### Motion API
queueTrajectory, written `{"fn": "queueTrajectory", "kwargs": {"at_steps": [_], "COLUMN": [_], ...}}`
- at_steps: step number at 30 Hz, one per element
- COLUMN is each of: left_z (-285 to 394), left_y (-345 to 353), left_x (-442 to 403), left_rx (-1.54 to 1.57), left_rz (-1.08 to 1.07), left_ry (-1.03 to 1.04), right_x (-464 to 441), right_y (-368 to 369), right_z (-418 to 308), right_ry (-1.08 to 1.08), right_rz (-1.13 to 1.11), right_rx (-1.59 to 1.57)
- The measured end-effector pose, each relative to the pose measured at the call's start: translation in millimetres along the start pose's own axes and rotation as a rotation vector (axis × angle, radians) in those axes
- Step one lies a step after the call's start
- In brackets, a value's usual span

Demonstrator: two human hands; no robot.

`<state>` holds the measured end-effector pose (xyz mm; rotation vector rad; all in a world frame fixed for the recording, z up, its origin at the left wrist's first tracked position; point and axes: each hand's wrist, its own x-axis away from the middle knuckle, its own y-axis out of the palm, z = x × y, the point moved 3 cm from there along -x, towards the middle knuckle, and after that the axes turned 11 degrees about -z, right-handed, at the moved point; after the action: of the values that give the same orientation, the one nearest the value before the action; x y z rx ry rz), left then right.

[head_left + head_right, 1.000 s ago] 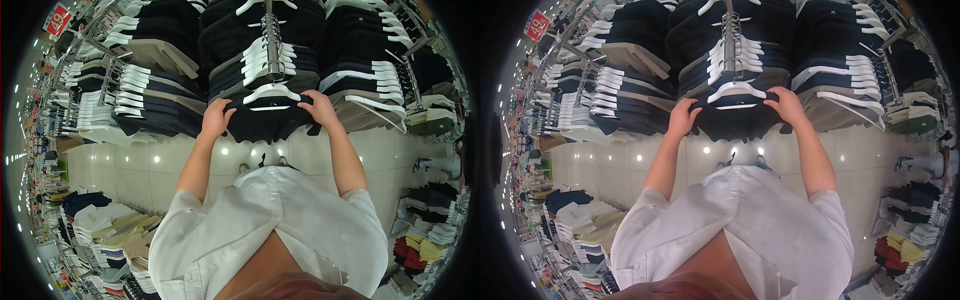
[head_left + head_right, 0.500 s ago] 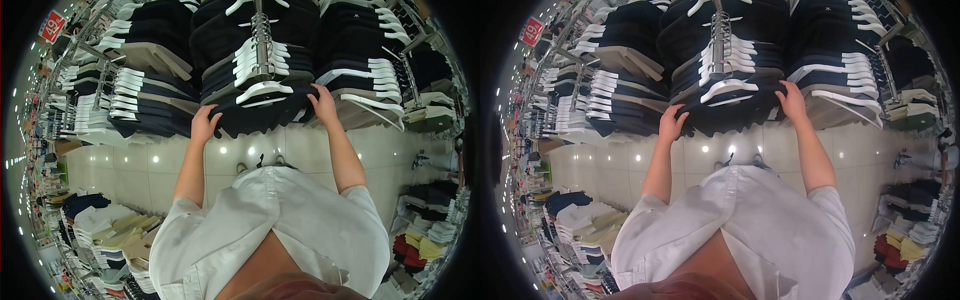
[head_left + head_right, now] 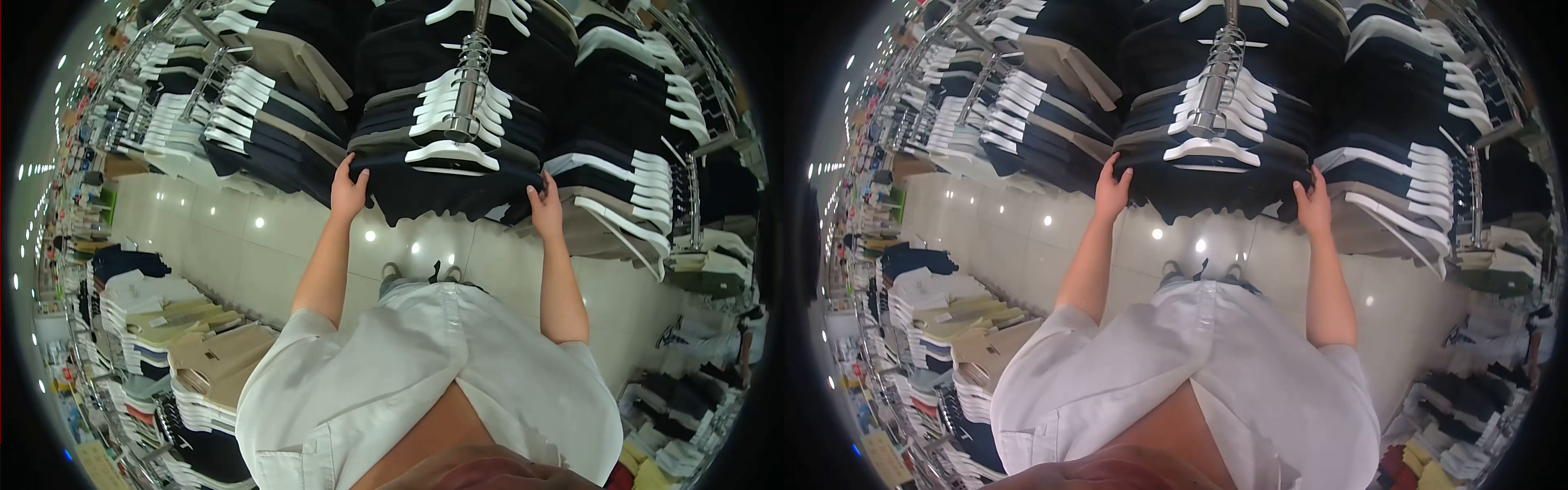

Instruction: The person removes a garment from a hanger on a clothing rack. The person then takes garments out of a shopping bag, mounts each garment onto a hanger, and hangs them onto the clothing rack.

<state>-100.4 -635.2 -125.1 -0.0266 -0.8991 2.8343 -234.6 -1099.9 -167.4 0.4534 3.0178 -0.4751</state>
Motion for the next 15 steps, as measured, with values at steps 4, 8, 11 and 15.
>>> {"fn": "queueTrajectory", "kwargs": {"at_steps": [4,8,11,15], "left_z": [-45.7,-54.0,-60.2,-49.1], "left_y": [22.5,12.0,0.0,-16.0], "left_x": [16.3,42.5,45.3,42.6], "left_rx": [0.141,0.058,0.182,-0.185], "left_rz": [0.135,0.101,0.168,-0.062], "left_ry": [-0.04,-0.213,-0.162,-0.24], "right_x": [10.0,16.1,20.5,23.7], "right_y": [0.4,-10.4,-16.3,-8.9], "right_z": [19.1,18.1,25.7,5.5], "right_ry": [0.095,0.198,0.204,0.259], "right_rz": [0.007,0.002,0.163,0.071], "right_rx": [0.0,0.292,0.283,0.555]}}
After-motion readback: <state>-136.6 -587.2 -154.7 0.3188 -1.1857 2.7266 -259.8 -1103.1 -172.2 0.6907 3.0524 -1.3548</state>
